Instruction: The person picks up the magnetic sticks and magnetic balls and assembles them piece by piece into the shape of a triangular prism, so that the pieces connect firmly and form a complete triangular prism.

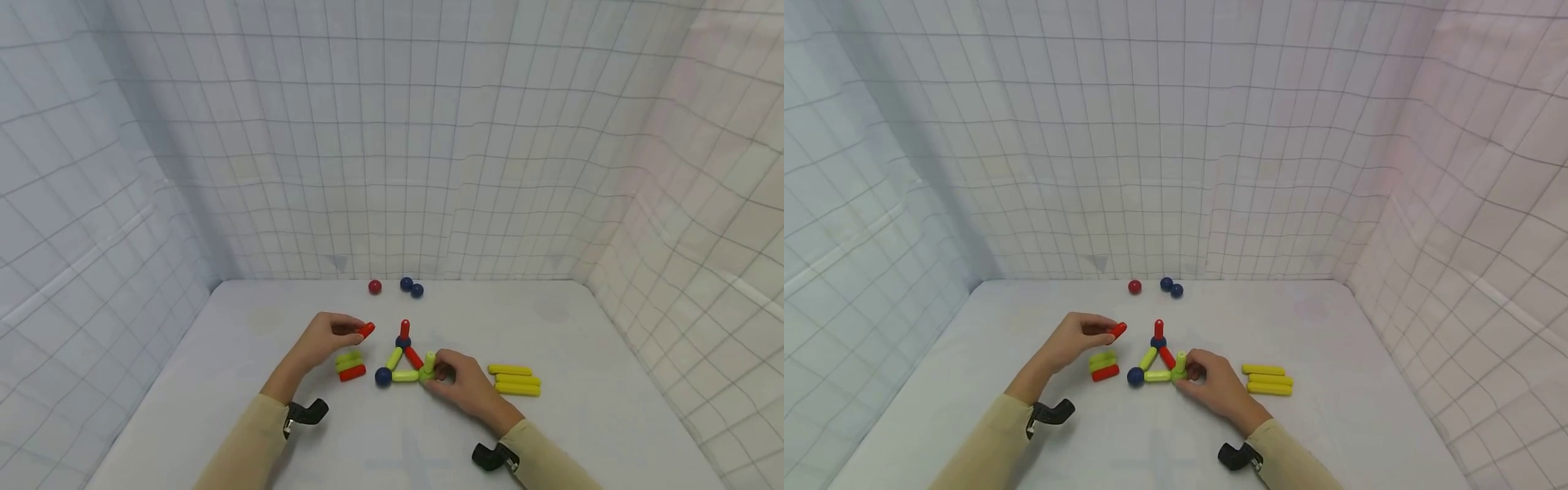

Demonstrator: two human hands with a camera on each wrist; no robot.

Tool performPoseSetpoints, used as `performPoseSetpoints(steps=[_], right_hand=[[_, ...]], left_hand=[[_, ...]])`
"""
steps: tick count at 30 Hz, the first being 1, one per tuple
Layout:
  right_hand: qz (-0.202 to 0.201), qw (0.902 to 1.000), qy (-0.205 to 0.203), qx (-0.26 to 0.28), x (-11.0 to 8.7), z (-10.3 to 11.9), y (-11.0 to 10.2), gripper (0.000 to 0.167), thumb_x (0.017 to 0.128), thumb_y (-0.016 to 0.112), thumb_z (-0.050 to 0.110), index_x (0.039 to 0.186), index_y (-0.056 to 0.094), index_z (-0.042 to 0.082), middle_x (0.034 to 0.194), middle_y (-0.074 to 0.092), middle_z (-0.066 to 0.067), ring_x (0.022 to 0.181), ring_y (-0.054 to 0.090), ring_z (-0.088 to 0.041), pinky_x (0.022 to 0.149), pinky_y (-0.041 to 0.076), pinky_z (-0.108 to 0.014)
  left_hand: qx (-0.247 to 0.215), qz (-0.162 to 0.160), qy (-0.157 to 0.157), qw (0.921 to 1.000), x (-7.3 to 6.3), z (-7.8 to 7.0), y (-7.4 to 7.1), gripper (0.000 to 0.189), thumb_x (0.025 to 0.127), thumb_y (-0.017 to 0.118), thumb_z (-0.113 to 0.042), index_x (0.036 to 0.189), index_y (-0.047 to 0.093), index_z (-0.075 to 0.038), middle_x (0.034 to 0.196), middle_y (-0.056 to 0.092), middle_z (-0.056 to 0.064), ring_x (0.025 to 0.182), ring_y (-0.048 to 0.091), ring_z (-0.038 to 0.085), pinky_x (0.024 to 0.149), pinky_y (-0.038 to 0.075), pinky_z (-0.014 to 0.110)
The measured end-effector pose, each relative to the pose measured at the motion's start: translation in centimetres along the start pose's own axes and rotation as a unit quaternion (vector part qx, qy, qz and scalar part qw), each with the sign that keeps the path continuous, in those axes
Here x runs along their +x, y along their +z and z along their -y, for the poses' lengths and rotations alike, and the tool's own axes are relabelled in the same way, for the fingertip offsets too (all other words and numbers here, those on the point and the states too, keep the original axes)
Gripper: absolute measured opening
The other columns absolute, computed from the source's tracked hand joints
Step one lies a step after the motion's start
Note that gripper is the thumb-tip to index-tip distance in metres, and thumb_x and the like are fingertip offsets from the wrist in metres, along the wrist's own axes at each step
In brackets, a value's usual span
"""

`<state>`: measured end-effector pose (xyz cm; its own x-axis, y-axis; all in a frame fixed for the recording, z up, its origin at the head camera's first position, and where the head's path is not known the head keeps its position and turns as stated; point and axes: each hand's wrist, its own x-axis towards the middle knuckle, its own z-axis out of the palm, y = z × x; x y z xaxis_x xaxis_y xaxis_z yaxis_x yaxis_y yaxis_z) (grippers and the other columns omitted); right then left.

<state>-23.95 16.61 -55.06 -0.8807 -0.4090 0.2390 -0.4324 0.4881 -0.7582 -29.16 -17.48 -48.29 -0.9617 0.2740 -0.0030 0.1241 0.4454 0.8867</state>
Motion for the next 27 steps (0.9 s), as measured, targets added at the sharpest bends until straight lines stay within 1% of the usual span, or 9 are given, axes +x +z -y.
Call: performPoseSetpoints(steps=[5,9,13,16,20,22,27], right_hand=[[0.0,1.0,-0.001,0.0,0.0,0.0,0.0,0.023,0.095,0.087,0.022,0.107,0.067,0.027,0.098,0.067,0.015,0.09,0.064,-0.011,0.082,0.057,-0.031],[0.002,1.0,0.0,0.0,0.0,0.0,0.1,0.023,0.096,0.087,0.023,0.107,0.067,0.027,0.097,0.066,0.015,0.09,0.064,-0.011,0.082,0.057,-0.031],[0.001,1.0,-0.002,-0.003,0.0,-0.1,0.1,0.023,0.096,0.087,0.024,0.107,0.067,0.027,0.097,0.066,0.015,0.089,0.063,-0.011,0.082,0.056,-0.031],[-0.003,0.9999,-0.008,-0.008,0.1,-0.3,0.1,0.023,0.095,0.087,0.024,0.106,0.067,0.028,0.096,0.066,0.015,0.088,0.063,-0.011,0.081,0.056,-0.031],[-0.006,0.9999,-0.012,-0.01,0.2,-0.5,0.1,0.023,0.095,0.087,0.025,0.105,0.066,0.029,0.095,0.066,0.015,0.088,0.063,-0.01,0.079,0.056,-0.03],[-0.006,0.9999,-0.012,-0.009,0.2,-0.6,0.2,0.023,0.095,0.087,0.025,0.105,0.066,0.029,0.095,0.066,0.015,0.088,0.063,-0.01,0.079,0.056,-0.03],[-0.007,0.9999,-0.011,-0.009,0.2,-0.6,0.2,0.024,0.095,0.087,0.025,0.105,0.066,0.029,0.095,0.066,0.014,0.087,0.063,-0.01,0.078,0.056,-0.03]], left_hand=[[-0.039,0.006,0.012,0.9991,-0.1,0.5,0.8,0.026,0.098,0.083,-0.015,0.122,0.08,-0.006,0.113,0.077,0.005,0.103,0.072,0.024,0.097,0.06,0.038],[-0.05,0.007,0.039,0.998,-0.4,0.9,1.5,0.026,0.098,0.083,-0.012,0.121,0.077,-0.003,0.111,0.076,0.006,0.101,0.072,0.024,0.093,0.061,0.034],[-0.021,0.016,0.077,0.9967,-0.7,0.9,2.4,0.025,0.096,0.084,-0.013,0.118,0.077,-0.004,0.105,0.077,0.003,0.097,0.073,0.022,0.089,0.061,0.031],[0.014,0.029,0.092,0.9952,-0.9,0.6,3.1,0.023,0.095,0.085,-0.014,0.116,0.078,-0.008,0.103,0.077,-0.002,0.096,0.073,0.018,0.09,0.061,0.032],[0.048,0.054,0.095,0.9928,-1.0,0.4,3.6,0.019,0.095,0.085,-0.015,0.112,0.078,-0.013,0.1,0.076,-0.008,0.095,0.072,0.014,0.09,0.061,0.034],[0.055,0.066,0.094,0.9919,-1.1,0.4,3.8,0.017,0.095,0.086,-0.015,0.11,0.078,-0.015,0.099,0.075,-0.009,0.095,0.072,0.014,0.09,0.061,0.033],[0.071,0.08,0.099,0.9893,-1.2,0.2,3.9,0.016,0.094,0.086,-0.014,0.108,0.078,-0.016,0.098,0.074,-0.009,0.094,0.071,0.013,0.091,0.061,0.035]])
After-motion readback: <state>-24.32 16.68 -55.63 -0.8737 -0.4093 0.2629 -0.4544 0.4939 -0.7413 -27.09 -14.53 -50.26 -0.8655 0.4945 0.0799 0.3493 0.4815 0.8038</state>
